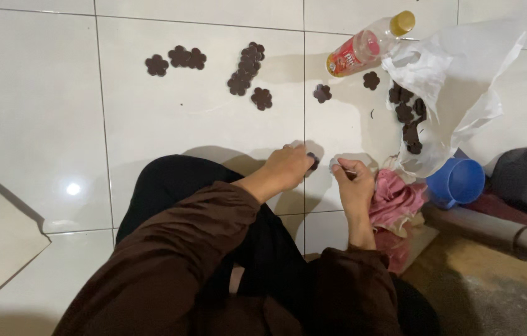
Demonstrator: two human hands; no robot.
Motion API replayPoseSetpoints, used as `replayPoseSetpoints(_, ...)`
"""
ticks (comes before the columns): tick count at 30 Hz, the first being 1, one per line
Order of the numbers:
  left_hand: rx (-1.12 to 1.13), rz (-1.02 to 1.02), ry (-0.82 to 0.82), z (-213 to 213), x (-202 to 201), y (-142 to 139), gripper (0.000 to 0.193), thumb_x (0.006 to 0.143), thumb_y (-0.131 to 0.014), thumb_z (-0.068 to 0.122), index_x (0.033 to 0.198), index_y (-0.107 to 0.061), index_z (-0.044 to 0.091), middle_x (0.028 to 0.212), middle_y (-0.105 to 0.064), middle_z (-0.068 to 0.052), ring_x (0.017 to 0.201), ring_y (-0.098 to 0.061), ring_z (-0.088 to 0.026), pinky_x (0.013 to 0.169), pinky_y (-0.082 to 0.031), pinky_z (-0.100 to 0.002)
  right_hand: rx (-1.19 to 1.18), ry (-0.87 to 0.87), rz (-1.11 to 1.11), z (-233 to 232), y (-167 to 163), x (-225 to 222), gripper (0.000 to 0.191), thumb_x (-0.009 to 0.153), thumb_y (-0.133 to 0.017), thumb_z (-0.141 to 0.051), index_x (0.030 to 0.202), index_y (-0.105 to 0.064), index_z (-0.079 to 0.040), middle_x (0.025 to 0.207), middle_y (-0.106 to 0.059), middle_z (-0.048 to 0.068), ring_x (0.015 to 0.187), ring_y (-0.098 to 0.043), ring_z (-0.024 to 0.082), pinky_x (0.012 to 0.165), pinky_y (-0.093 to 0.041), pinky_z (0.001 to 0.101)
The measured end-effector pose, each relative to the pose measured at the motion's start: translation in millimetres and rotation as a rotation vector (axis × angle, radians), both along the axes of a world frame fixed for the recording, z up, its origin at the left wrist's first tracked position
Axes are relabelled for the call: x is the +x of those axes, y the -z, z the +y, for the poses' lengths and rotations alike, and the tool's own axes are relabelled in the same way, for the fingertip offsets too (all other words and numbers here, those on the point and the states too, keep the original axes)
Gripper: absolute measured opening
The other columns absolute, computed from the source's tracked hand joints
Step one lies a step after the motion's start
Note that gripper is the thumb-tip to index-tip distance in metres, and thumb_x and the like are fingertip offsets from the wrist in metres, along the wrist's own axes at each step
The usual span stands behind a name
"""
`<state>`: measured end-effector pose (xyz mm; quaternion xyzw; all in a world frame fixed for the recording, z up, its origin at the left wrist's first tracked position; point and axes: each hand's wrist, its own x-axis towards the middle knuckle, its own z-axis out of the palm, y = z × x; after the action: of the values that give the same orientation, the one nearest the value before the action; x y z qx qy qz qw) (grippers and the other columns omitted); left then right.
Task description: The person sits on a tiled floor and wipes small, dark, flower-shaped decorative pieces with a white cloth. They pick up each piece individually, rub it with the cloth, and place it back on the floor. A plastic bottle and a bag of similar pieces are visible nearby.
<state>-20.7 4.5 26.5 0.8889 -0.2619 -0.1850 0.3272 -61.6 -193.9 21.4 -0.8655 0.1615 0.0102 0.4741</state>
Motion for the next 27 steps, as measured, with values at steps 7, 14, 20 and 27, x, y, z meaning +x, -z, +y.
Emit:
replayPoseSetpoints(7,0.240,0.137,0.194,-4.9,-10.7,7.0,0.046,0.093,-0.054,0.003,0.139,-0.049,0.003,0.087,-0.075,-0.012,0.077,-0.074,-0.030,0.058,-0.058,-0.043,-0.227,-0.188,-0.191,28.8,11.0,-0.3,0.018,0.087,-0.077,-0.003,0.105,-0.074,0.001,0.098,-0.072,0.012,0.083,-0.071,0.019,0.076,-0.057,0.0287)
replayPoseSetpoints(14,0.277,0.124,0.146,-15.2,-23.6,9.3,0.054,0.093,-0.060,0.011,0.143,-0.046,-0.002,0.100,-0.076,-0.011,0.085,-0.073,-0.030,0.062,-0.055,-0.043,-0.414,-0.300,-0.296,36.4,14.2,-11.5,0.006,0.090,-0.071,0.003,0.096,-0.071,0.002,0.092,-0.069,0.018,0.082,-0.069,0.032,0.072,-0.054,0.0374)
replayPoseSetpoints(20,0.321,0.198,0.221,-18.4,-18.4,5.1,0.081,0.086,-0.068,0.007,0.156,-0.029,-0.006,0.107,-0.075,-0.011,0.087,-0.075,-0.028,0.064,-0.058,-0.040,-0.379,-0.185,-0.264,36.0,13.1,-0.4,0.007,0.090,-0.073,-0.001,0.092,-0.068,0.003,0.089,-0.067,0.020,0.077,-0.064,0.035,0.070,-0.052,0.0413)
replayPoseSetpoints(27,0.265,0.189,0.189,-19.1,-21.2,4.5,0.069,0.085,-0.069,0.010,0.147,-0.042,-0.006,0.112,-0.074,-0.012,0.092,-0.074,-0.029,0.066,-0.057,-0.040,-0.419,-0.248,-0.238,35.2,15.2,-8.3,0.005,0.090,-0.071,0.002,0.086,-0.068,0.001,0.085,-0.066,0.017,0.075,-0.064,0.032,0.068,-0.051,0.0399)
